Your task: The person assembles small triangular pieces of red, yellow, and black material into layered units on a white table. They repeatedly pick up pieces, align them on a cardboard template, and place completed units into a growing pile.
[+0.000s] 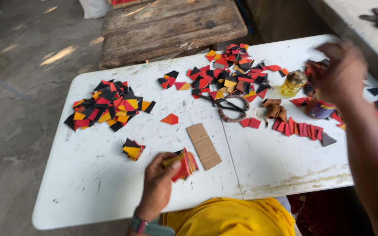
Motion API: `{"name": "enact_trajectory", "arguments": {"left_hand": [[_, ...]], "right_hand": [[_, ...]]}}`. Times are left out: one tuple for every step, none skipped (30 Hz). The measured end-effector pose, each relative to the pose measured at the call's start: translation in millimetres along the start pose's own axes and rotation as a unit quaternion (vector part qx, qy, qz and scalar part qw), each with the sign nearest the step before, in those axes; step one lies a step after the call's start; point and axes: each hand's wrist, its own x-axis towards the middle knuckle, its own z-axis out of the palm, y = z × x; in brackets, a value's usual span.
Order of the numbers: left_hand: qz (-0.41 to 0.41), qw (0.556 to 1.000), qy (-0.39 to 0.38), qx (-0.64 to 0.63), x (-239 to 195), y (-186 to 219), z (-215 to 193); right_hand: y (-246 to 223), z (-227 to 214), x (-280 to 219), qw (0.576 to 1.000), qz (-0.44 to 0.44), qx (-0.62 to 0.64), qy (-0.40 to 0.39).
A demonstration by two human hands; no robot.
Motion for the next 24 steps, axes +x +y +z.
{"name": "enact_trajectory", "arguments": {"left_hand": [[0.014, 0.999, 0.009, 0.034, 3, 9, -7], [0.031, 0.997, 0.017, 0.069, 7, 17, -10], [0.046, 0.991, 0.02, 0.124, 7, 22, -10], [0.06, 0.982, 0.023, 0.179, 7, 27, -10], [0.074, 0.969, 0.025, 0.234, 6, 33, -8], [0.076, 0.964, 0.032, 0.255, 7, 37, -5], [0.078, 0.958, 0.039, 0.275, 7, 41, -2], [0.077, 0.951, 0.046, 0.295, 8, 46, -1], [0.084, 0.951, 0.042, 0.293, 10, 52, -2], [0.091, 0.952, 0.038, 0.29, 15, 56, -3], [0.099, 0.952, 0.034, 0.287, 19, 60, -7], [0.084, 0.96, 0.032, 0.264, 23, 61, -10], [0.07, 0.967, 0.03, 0.242, 28, 62, -15], [0.054, 0.974, 0.029, 0.217, 32, 61, -21], [0.061, 0.972, 0.034, 0.226, 35, 60, -28], [0.065, 0.969, 0.041, 0.236, 34, 59, -37], [0.068, 0.966, 0.049, 0.245, 32, 57, -47], [0.058, 0.966, 0.044, 0.247, 27, 57, -58], [0.048, 0.966, 0.039, 0.249, 19, 59, -70], [0.04, 0.967, 0.035, 0.251, 11, 60, -81], [0.004, 0.963, 0.032, 0.267, 0, 59, -91], [-0.031, 0.958, 0.03, 0.282, -12, 57, -100], [-0.066, 0.952, 0.027, 0.297, -23, 55, -108], [-0.09, 0.947, 0.033, 0.305, -33, 51, -115]], "right_hand": [[-31, 3, -24, 0.988, 0.027, 0.106, -0.113], [-77, 16, -50, 0.958, 0.12, 0.049, -0.254], [-118, 26, -79, 0.971, -0.074, 0.13, -0.189], [-150, 27, -112, 0.887, 0.025, 0.343, -0.308], [-174, 33, -129, 0.888, -0.225, 0.32, -0.242], [-193, 38, -142, 0.882, -0.238, 0.327, -0.242], [-206, 43, -148, 0.876, -0.252, 0.334, -0.242], [-214, 46, -151, 0.889, -0.222, 0.309, -0.255], [-219, 46, -151, 0.9, -0.192, 0.285, -0.267], [-221, 45, -148, 0.911, -0.162, 0.257, -0.278], [-221, 44, -144, 0.915, -0.156, 0.251, -0.275], [-220, 41, -139, 0.919, -0.15, 0.243, -0.271], [-220, 41, -135, 0.923, -0.145, 0.235, -0.267], [-220, 42, -131, 0.923, -0.145, 0.236, -0.266], [-219, 44, -128, 0.924, -0.146, 0.236, -0.265], [-218, 48, -128, 0.922, -0.146, 0.238, -0.267], [-217, 53, -129, 0.926, -0.146, 0.225, -0.264], [-216, 58, -128, 0.93, -0.146, 0.213, -0.261], [-214, 63, -128, 0.934, -0.146, 0.201, -0.257], [-212, 66, -127, 0.932, -0.142, 0.203, -0.264], [-211, 68, -126, 0.93, -0.137, 0.205, -0.271], [-210, 69, -124, 0.928, -0.134, 0.208, -0.277], [-210, 68, -122, 0.927, -0.137, 0.212, -0.276], [-210, 66, -120, 0.926, -0.14, 0.216, -0.275]]}}
